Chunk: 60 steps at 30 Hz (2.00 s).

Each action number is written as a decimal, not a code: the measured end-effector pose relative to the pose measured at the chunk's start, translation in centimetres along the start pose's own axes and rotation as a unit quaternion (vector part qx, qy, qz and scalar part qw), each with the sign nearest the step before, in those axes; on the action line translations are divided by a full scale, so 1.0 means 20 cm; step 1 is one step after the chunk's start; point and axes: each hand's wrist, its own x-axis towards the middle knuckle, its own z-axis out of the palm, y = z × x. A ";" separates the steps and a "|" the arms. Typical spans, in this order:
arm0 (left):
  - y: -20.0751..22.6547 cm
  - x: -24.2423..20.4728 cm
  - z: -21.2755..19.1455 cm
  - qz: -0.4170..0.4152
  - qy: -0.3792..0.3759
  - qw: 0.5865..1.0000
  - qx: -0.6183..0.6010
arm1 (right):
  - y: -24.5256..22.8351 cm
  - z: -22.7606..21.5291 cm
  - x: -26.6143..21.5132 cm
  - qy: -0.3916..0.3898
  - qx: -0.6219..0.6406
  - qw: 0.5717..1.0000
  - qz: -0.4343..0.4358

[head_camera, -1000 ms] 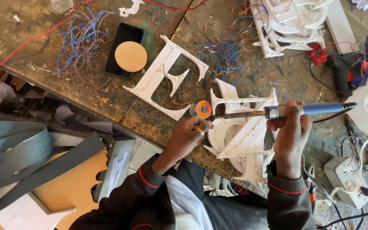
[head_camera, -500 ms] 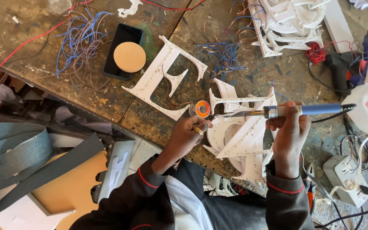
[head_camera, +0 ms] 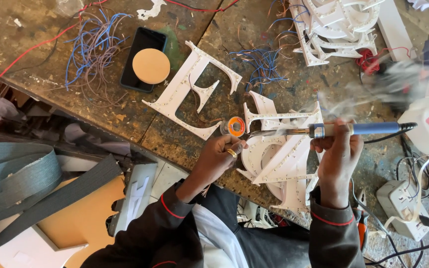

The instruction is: The person uses a soldering iron to attach wires to the back of white letter-shaped frames. They hold the wires in place with one hand while applying the soldering iron with the other, working on a cluttered workbench.

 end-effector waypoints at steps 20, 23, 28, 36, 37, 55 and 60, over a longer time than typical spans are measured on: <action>-0.01 -0.11 0.19 0.153 -0.007 0.844 0.514 | -0.13 -0.40 0.15 0.168 0.111 0.978 0.058; -0.02 -0.10 0.30 0.159 -0.023 0.813 0.560 | -0.04 -0.49 0.25 0.167 0.125 0.977 0.050; -0.04 -0.04 0.43 0.203 -0.015 0.785 0.584 | 0.09 -0.55 0.39 0.215 0.094 0.971 0.036; -0.13 0.06 0.50 0.235 -0.025 0.795 0.558 | 0.23 -0.45 0.43 0.181 0.123 0.976 -0.016; -0.17 0.07 0.49 0.230 -0.031 0.796 0.560 | 0.24 -0.44 0.41 0.187 0.121 0.975 -0.010; -0.18 0.14 0.53 0.343 0.089 0.702 0.618 | 0.33 -0.37 0.32 0.114 0.048 0.992 -0.040; -0.14 0.16 0.54 0.329 0.080 0.740 0.582 | 0.44 -0.41 0.36 0.089 0.057 0.989 -0.103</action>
